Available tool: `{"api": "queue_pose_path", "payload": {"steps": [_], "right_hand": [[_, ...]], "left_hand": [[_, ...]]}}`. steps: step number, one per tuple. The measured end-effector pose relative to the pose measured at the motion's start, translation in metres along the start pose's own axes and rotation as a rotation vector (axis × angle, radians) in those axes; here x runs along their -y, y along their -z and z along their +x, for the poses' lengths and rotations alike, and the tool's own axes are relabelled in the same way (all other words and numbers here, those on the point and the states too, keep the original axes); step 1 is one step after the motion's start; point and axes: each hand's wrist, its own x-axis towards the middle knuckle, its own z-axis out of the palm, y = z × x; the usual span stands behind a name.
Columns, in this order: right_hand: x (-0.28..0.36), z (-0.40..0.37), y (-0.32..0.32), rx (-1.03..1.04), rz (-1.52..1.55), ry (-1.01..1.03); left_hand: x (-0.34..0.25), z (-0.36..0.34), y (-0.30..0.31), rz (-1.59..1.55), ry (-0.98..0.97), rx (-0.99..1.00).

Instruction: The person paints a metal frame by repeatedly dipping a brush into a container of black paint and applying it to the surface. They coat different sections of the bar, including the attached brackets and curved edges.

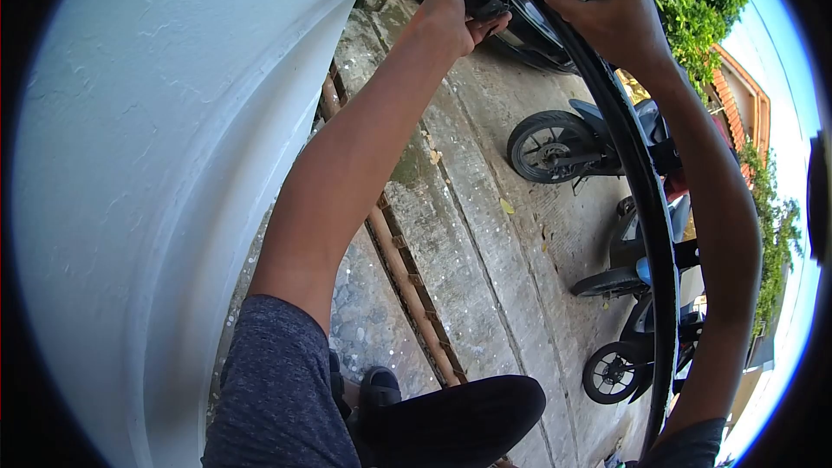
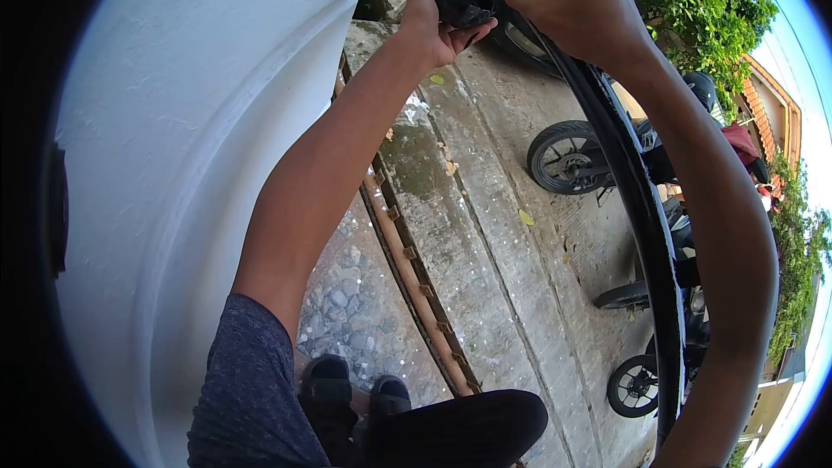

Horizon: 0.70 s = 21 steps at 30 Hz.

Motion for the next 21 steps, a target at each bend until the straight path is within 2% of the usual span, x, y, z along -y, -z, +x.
{"api": "queue_pose_path", "payload": {"steps": [9,13,16,18,21], "right_hand": [[0.001,0.035,0.004,-0.095,0.015,-0.211],[-0.002,0.049,-0.002,-0.038,-0.114,-0.186],[0.010,0.046,0.009,0.052,-0.153,-0.155],[0.009,0.046,0.019,0.118,-0.198,-0.105],[0.006,0.054,0.017,0.030,-0.176,-0.006]], "left_hand": [[0.001,0.013,-0.002,0.024,0.010,-0.051],[0.010,0.013,0.007,0.017,-0.004,-0.008],[0.018,0.013,0.007,-0.016,0.071,-0.113],[0.020,0.013,0.007,-0.021,0.079,-0.067],[0.019,0.011,0.002,-0.023,0.082,-0.065]]}}
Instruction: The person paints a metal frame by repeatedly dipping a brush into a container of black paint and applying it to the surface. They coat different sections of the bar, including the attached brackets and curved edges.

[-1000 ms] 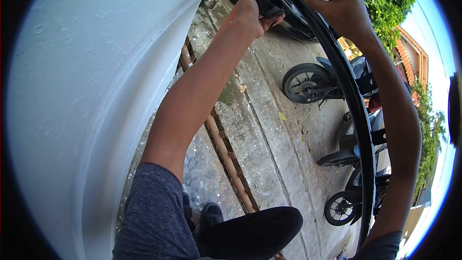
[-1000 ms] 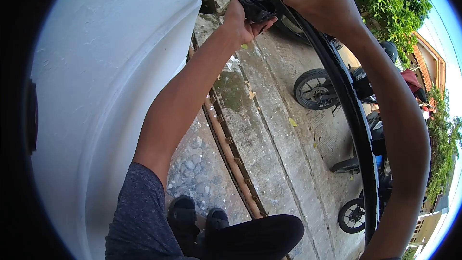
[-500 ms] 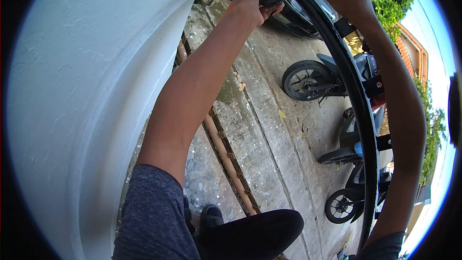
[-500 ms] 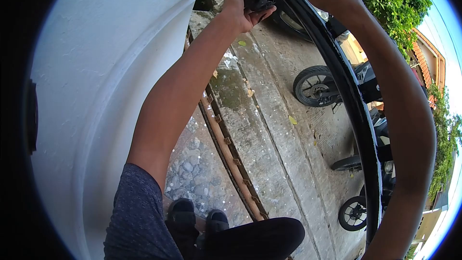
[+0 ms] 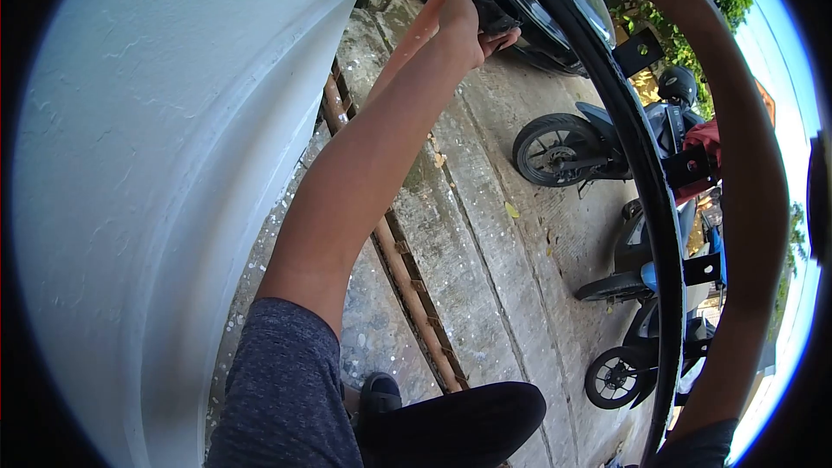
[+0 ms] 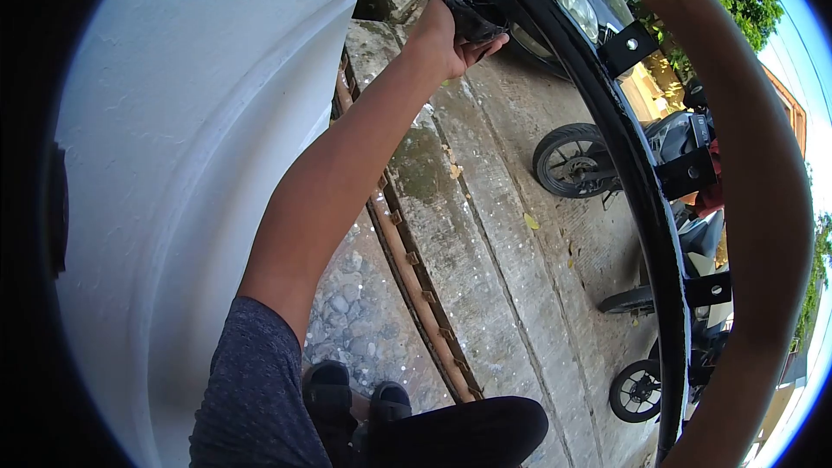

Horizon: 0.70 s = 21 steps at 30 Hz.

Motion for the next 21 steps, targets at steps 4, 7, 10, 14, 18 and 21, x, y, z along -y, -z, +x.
{"api": "queue_pose_path", "payload": {"steps": [4,7,10,14,18,21], "right_hand": [[0.005,0.001,-0.014,0.026,-0.048,0.089],[0.010,-0.004,-0.008,0.155,-0.278,0.086],[0.041,-0.025,0.019,0.209,-0.356,0.068],[0.028,-0.027,0.007,0.100,-0.246,0.182],[0.029,-0.047,0.016,0.276,-0.294,0.116],[0.083,-0.062,0.043,0.683,-0.630,-0.241]], "left_hand": [[0.002,0.001,-0.002,0.013,0.000,-0.025],[0.007,-0.014,-0.001,0.022,0.019,-0.069],[0.018,-0.006,0.012,0.041,0.082,0.038],[0.032,-0.016,0.015,0.024,0.099,0.017],[0.041,-0.023,0.017,0.023,0.150,0.026],[0.046,-0.030,0.016,0.007,0.159,0.040]]}}
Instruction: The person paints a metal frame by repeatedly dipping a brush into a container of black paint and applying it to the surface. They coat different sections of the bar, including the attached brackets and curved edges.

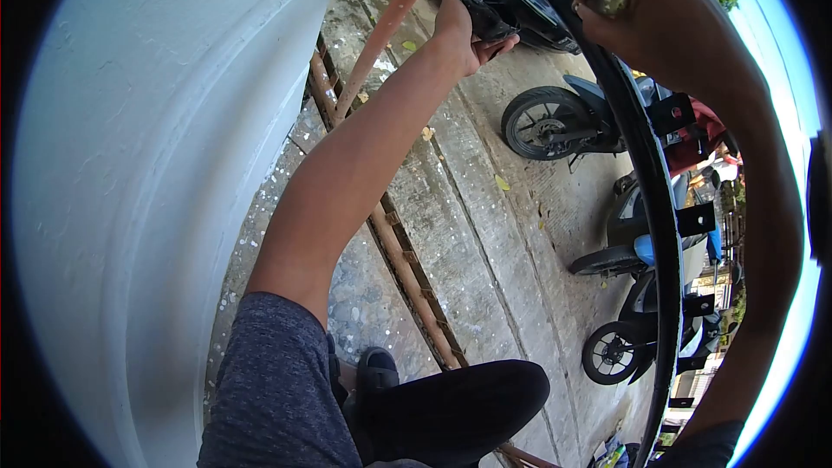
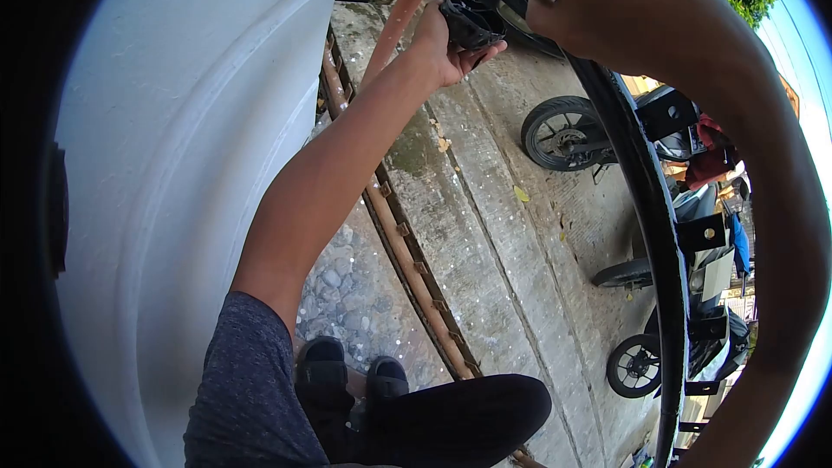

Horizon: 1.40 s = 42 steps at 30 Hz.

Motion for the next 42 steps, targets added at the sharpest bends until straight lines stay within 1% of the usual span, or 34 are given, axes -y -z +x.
{"api": "queue_pose_path", "payload": {"steps": [1,3,4,7,8,10,11,13,15,18,20,21,22,23,25,28,31,32,34,35,37,38,39,40,42], "right_hand": [[-0.018,-0.009,-0.004,-0.021,0.055,0.049],[-0.023,-0.019,-0.012,-0.296,0.139,0.208],[-0.016,-0.023,-0.020,-0.552,0.169,0.316],[0.000,-0.022,-0.003,-0.565,0.194,0.279],[0.006,-0.014,0.008,-0.474,0.267,0.233],[0.001,0.015,0.007,-0.462,0.224,0.394],[-0.010,0.039,-0.008,-0.542,0.105,0.598],[-0.001,0.041,-0.013,-0.471,-0.119,0.687],[0.014,0.032,-0.014,-0.172,-0.314,0.456],[-0.008,0.024,-0.070,-0.458,-0.288,0.764],[-0.001,-0.026,-0.077,-0.200,-0.315,0.650],[0.001,-0.048,-0.080,-0.076,-0.349,0.653],[0.002,-0.068,-0.092,-0.005,-0.379,0.642],[0.006,-0.086,-0.091,0.051,-0.400,0.666],[0.013,-0.099,-0.093,-0.104,-0.494,0.699],[0.017,-0.065,-0.106,-0.353,-0.453,0.639],[0.017,-0.032,-0.111,-0.415,-0.453,0.558],[0.014,-0.031,-0.113,-0.419,-0.447,0.552],[0.008,-0.033,-0.117,-0.423,-0.436,0.542],[0.011,-0.042,-0.115,-0.361,-0.436,0.535],[0.019,-0.076,-0.107,-0.241,-0.438,0.526],[0.025,-0.089,-0.101,-0.231,-0.436,0.519],[0.030,-0.096,-0.097,-0.223,-0.433,0.510],[0.031,-0.093,-0.098,-0.307,-0.430,0.543],[0.029,-0.075,-0.099,-0.372,-0.422,0.551]], "left_hand": [[0.003,-0.003,-0.002,-0.010,-0.001,0.002],[0.008,-0.007,-0.005,-0.008,-0.003,0.000],[0.011,-0.009,-0.006,-0.004,-0.007,0.000],[0.017,-0.017,-0.008,0.013,0.022,0.004],[0.020,-0.018,-0.009,0.011,0.028,0.002],[0.026,-0.020,-0.008,0.006,0.047,-0.002],[0.028,-0.021,-0.007,0.007,0.045,0.002],[0.031,-0.025,-0.006,0.010,0.043,0.013],[0.032,-0.031,-0.006,0.023,0.063,-0.005],[0.036,-0.032,0.000,0.014,0.055,-0.001],[0.037,-0.033,0.000,0.012,0.053,0.007],[0.037,-0.037,-0.001,0.019,0.063,0.004],[0.035,-0.039,-0.001,0.029,0.072,0.001],[0.034,-0.038,-0.001,0.024,0.080,0.004],[0.035,-0.039,-0.001,0.020,0.106,0.011],[0.036,-0.049,-0.004,0.034,0.056,0.014],[0.043,-0.033,0.007,-0.044,0.076,0.133],[0.044,-0.032,0.008,-0.041,0.077,0.141],[0.046,-0.031,0.007,0.006,0.075,0.074],[0.047,-0.031,0.007,0.029,0.074,0.040],[0.047,-0.028,0.009,0.041,0.134,0.056],[0.046,-0.027,0.009,0.049,0.162,0.064],[0.046,-0.027,0.010,0.037,0.147,0.071],[0.048,-0.026,0.010,0.026,0.134,0.080],[0.053,-0.020,0.013,0.017,0.134,0.136]]}}
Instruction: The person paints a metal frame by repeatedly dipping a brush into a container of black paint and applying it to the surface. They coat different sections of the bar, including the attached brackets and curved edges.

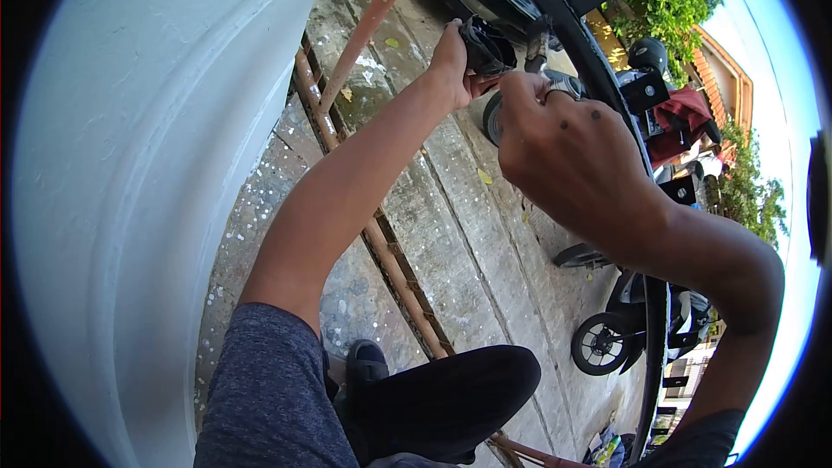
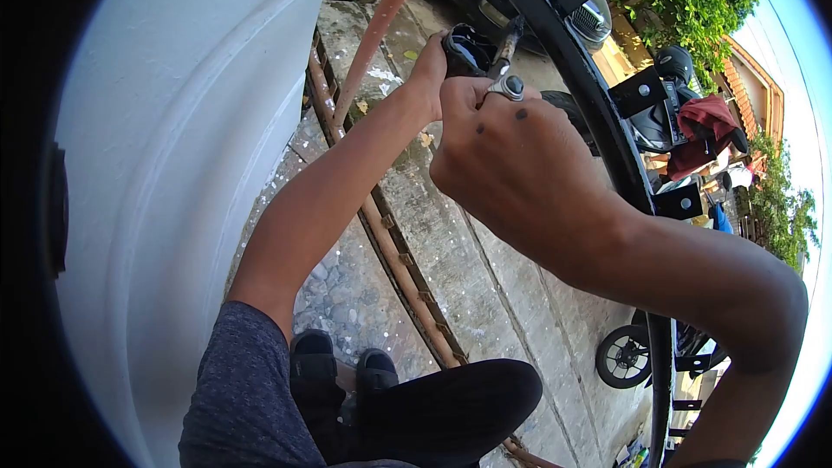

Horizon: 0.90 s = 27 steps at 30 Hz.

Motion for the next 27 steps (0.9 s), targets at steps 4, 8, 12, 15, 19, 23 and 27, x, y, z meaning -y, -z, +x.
{"api": "queue_pose_path", "payload": {"steps": [4,8,12,15,19,23,27], "right_hand": [[-0.008,0.006,-0.022,-0.012,-0.017,-0.071],[0.018,-0.038,0.005,0.166,0.002,-0.010],[0.041,-0.070,0.036,0.269,0.089,0.050],[0.037,-0.060,0.024,0.096,0.004,-0.013],[0.023,-0.060,0.004,0.129,0.005,-0.040],[0.035,-0.087,0.041,0.320,0.091,0.042],[-0.022,-0.056,0.063,0.451,0.585,0.005]], "left_hand": [[0.001,-0.009,-0.001,0.015,0.006,0.032],[0.007,-0.011,0.000,0.041,0.022,-0.031],[0.011,-0.011,0.003,0.059,0.065,-0.010],[0.016,-0.012,0.003,0.068,0.070,-0.006],[0.021,-0.010,0.002,0.089,0.072,0.000],[0.019,-0.008,0.001,0.070,0.075,-0.007],[0.014,-0.009,-0.003,0.053,0.063,-0.001]]}}
